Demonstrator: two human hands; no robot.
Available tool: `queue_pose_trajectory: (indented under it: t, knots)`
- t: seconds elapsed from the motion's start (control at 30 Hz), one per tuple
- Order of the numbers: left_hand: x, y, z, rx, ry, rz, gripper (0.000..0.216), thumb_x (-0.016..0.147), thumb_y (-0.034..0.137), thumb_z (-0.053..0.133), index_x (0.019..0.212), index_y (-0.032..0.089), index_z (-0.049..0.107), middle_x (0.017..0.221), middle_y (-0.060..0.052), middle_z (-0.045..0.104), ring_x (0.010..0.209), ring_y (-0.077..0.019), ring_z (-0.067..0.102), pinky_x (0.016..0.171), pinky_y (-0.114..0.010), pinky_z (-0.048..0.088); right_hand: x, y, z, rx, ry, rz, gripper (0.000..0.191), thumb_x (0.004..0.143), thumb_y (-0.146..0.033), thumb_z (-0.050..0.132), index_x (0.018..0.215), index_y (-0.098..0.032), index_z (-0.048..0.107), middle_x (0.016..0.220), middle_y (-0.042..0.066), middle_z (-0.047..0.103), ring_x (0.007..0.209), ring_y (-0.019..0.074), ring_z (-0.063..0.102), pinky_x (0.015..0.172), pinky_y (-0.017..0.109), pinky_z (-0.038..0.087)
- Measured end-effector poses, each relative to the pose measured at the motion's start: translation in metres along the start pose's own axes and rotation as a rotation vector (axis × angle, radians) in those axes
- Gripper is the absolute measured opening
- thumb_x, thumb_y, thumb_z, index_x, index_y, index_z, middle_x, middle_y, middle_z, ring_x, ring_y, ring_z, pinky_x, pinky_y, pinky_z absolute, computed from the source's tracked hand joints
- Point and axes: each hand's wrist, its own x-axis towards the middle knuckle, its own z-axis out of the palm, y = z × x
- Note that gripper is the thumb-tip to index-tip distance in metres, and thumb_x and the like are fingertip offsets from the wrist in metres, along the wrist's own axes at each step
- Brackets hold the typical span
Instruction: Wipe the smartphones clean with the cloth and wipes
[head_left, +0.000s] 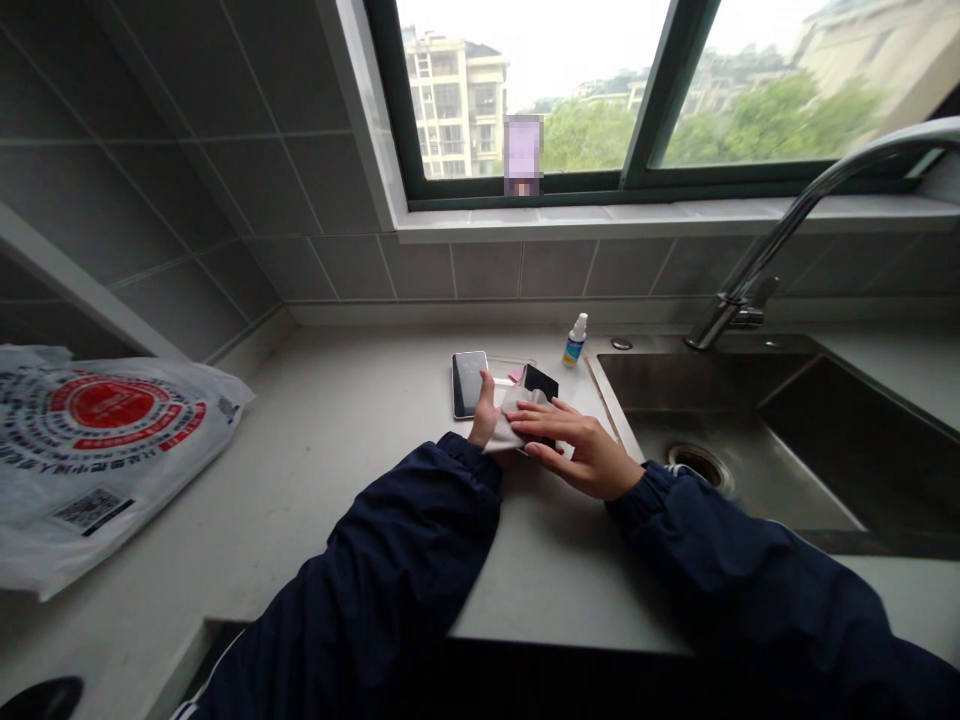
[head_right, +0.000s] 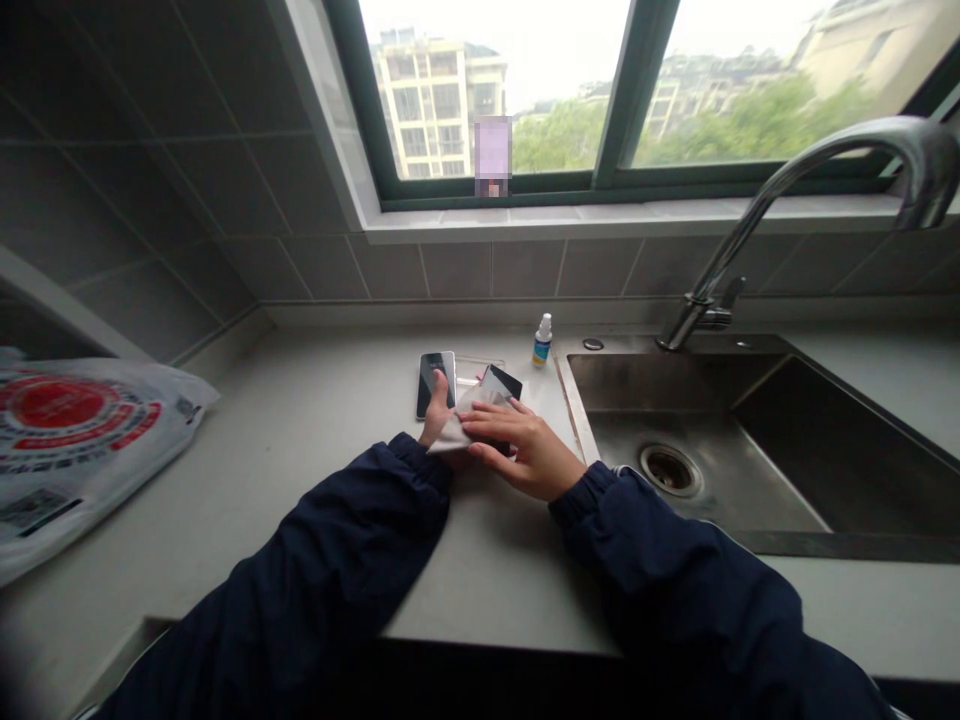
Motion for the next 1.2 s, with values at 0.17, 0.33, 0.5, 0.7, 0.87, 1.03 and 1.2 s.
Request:
queue_pose_trajectory:
  t: [0.17, 0.33, 0.5, 0.7, 0.87, 1.03, 1.2]
  knots:
    - [0.000, -0.002, 0.002, 0.006, 0.017, 0.028, 0.093, 0.092, 0.081, 0.020, 0.118, 0.003, 0.064, 0.091, -0.019, 0.072, 0.106, -0.0319, 0.070, 0.101, -0.043, 0.053, 0.000, 0.005, 0.003, -0.091, 0.003, 0.059, 0.041, 0.101, -0.036, 0.054, 0.141, -0.032, 0.059, 0.148, 0.007, 0.059, 0.144, 0.0299, 0.046, 0.120, 0.062, 0.029]
    - [-0.002, -0.005, 0.004, -0.016, -0.031, 0.018, 0.088, 0.094, 0.077, 0.023, 0.134, 0.007, 0.060, 0.107, -0.019, 0.073, 0.114, -0.0326, 0.068, 0.104, -0.045, 0.049, -0.001, 0.017, 0.006, -0.177, 0.058, 0.136, 0.047, 0.102, -0.039, 0.049, 0.148, -0.031, 0.052, 0.156, 0.008, 0.049, 0.149, 0.0309, 0.039, 0.120, 0.063, 0.030]
    - [-0.004, -0.004, 0.001, 0.094, -0.062, -0.054, 0.080, 0.097, 0.073, 0.023, 0.143, 0.016, 0.056, 0.118, -0.015, 0.071, 0.117, -0.0327, 0.066, 0.105, -0.047, 0.049, -0.001, 0.023, 0.005, -0.281, 0.110, 0.230, 0.052, 0.103, -0.043, 0.045, 0.154, -0.029, 0.045, 0.162, 0.008, 0.041, 0.152, 0.0330, 0.031, 0.120, 0.069, 0.025]
    - [-0.008, 0.001, 0.001, 0.176, -0.116, -0.120, 0.069, 0.099, 0.066, 0.030, 0.152, 0.025, 0.044, 0.128, -0.015, 0.066, 0.109, -0.0325, 0.069, 0.098, -0.053, 0.052, -0.001, 0.031, 0.002, -0.357, 0.179, 0.296, 0.055, 0.103, -0.044, 0.043, 0.153, -0.021, 0.046, 0.161, 0.011, 0.040, 0.152, 0.0309, 0.034, 0.122, 0.060, 0.031]
    - [-0.012, 0.004, 0.008, 0.163, -0.084, -0.084, 0.062, 0.101, 0.055, 0.033, 0.153, 0.023, 0.042, 0.126, -0.015, 0.067, 0.102, -0.0321, 0.071, 0.094, -0.057, 0.054, -0.001, 0.035, 0.002, -0.341, 0.206, 0.261, 0.050, 0.102, -0.043, 0.045, 0.143, -0.017, 0.059, 0.153, 0.012, 0.052, 0.147, 0.0297, 0.043, 0.120, 0.053, 0.038]
    - [-0.007, 0.003, 0.004, 0.147, -0.029, -0.016, 0.058, 0.099, 0.049, 0.042, 0.151, 0.021, 0.045, 0.116, -0.013, 0.072, 0.096, -0.0311, 0.073, 0.090, -0.054, 0.056, -0.001, 0.026, 0.000, -0.300, 0.260, 0.191, 0.035, 0.103, -0.036, 0.047, 0.119, -0.024, 0.075, 0.132, 0.007, 0.070, 0.133, 0.0293, 0.059, 0.113, 0.054, 0.044]
    - [0.002, -0.002, -0.004, 0.143, -0.083, 0.075, 0.053, 0.097, 0.043, 0.049, 0.140, 0.014, 0.057, 0.103, -0.013, 0.075, 0.090, -0.0281, 0.074, 0.088, -0.043, 0.058, -0.002, 0.017, 0.000, -0.286, 0.324, 0.088, 0.022, 0.100, -0.033, 0.057, 0.100, -0.027, 0.078, 0.105, 0.003, 0.081, 0.108, 0.0280, 0.075, 0.110, 0.057, 0.042]
